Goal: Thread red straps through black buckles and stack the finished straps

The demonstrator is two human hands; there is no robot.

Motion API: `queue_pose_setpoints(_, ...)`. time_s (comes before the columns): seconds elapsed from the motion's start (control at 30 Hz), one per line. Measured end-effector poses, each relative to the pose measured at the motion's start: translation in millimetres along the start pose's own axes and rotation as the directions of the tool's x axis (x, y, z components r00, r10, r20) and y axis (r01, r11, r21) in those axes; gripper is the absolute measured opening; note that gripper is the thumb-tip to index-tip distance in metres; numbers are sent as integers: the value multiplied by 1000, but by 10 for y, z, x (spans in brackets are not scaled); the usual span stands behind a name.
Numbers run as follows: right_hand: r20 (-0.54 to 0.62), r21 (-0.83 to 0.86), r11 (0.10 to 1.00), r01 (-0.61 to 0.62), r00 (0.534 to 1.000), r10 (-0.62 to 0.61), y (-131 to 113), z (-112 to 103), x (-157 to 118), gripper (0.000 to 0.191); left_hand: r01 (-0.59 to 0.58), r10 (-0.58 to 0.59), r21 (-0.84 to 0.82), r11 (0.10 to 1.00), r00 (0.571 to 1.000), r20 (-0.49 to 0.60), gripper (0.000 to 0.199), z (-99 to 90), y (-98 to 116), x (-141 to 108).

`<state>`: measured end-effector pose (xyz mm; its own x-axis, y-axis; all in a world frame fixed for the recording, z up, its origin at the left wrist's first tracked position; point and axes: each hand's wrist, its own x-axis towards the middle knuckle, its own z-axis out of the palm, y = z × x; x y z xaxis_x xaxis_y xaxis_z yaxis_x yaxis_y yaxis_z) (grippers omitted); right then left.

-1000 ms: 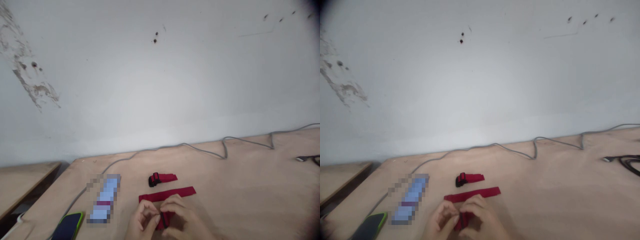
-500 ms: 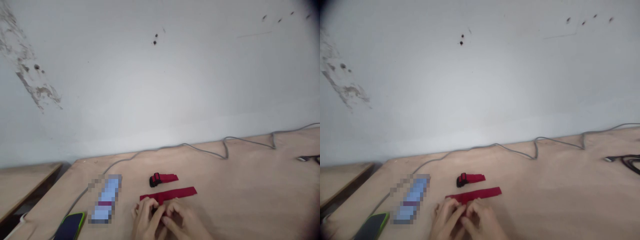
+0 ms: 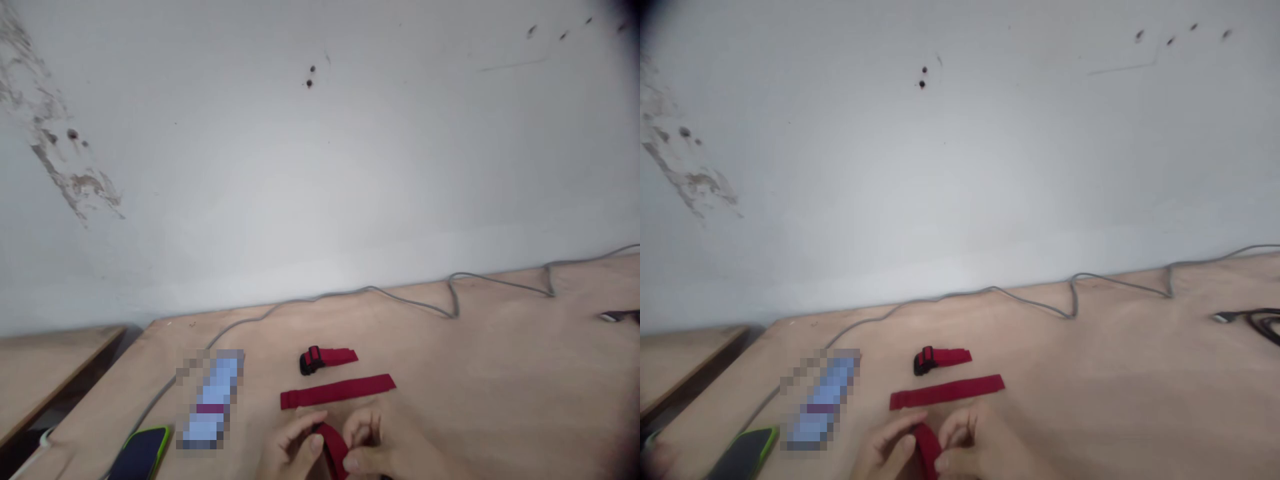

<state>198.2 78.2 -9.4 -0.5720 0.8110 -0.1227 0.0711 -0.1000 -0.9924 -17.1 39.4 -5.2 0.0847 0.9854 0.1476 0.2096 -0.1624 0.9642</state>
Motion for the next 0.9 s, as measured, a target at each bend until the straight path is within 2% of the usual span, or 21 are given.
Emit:
queue_pose_setpoints(0.1, -51, 130, 983, 131, 991, -125, 7, 59, 47, 29, -2, 7, -56, 998, 997, 80, 44, 28, 88, 23)
queue_pose_setpoints(0.17, -116, 148, 966, 214, 973, -197, -11, 113, 86, 38, -17, 29, -101, 995, 992, 119, 51, 71, 88, 33)
queue_pose_setpoints(0.23, -140, 97, 965, 242, 964, -228, -36, 160, 111, 45, 2, 17, -146, 989, 991, 133, 58, 120, 47, 29)
queue_pose_setpoints(0.37, -161, -64, 957, 284, 943, -291, -105, 204, 86, 51, 104, -84, -204, 973, 991, 106, 61, 173, -25, -6)
queue_pose_setpoints(0.5, -114, -180, 935, 304, 938, -327, -191, 188, 19, 50, 122, -116, -224, 967, 992, 38, 56, 136, -14, -10)
queue_pose_setpoints(0.6, -96, -209, 934, 291, 944, -316, -191, 159, 14, 37, 75, -79, -252, 965, 997, -6, 50, 86, -66, 18)
queue_pose_setpoints(0.67, -152, -170, 952, 253, 948, -279, -141, 153, 41, 29, 17, -34, -276, 961, 998, -56, 48, 69, -155, 39)
queue_pose_setpoints(0.77, -197, -95, 982, 163, 964, -179, -56, 179, 89, 28, -106, 76, -278, 955, 990, -116, 48, 91, -301, 50)
queue_pose_setpoints(0.83, -158, -72, 990, 122, 979, -132, -45, 208, 98, 28, -156, 133, -212, 965, 984, -119, 45, 121, -348, 34)
queue_pose_setpoints(0.9, -122, -74, 993, 92, 987, -101, -78, 230, 78, 26, -185, 178, -54, 981, 977, -114, 42, 140, -339, 3)
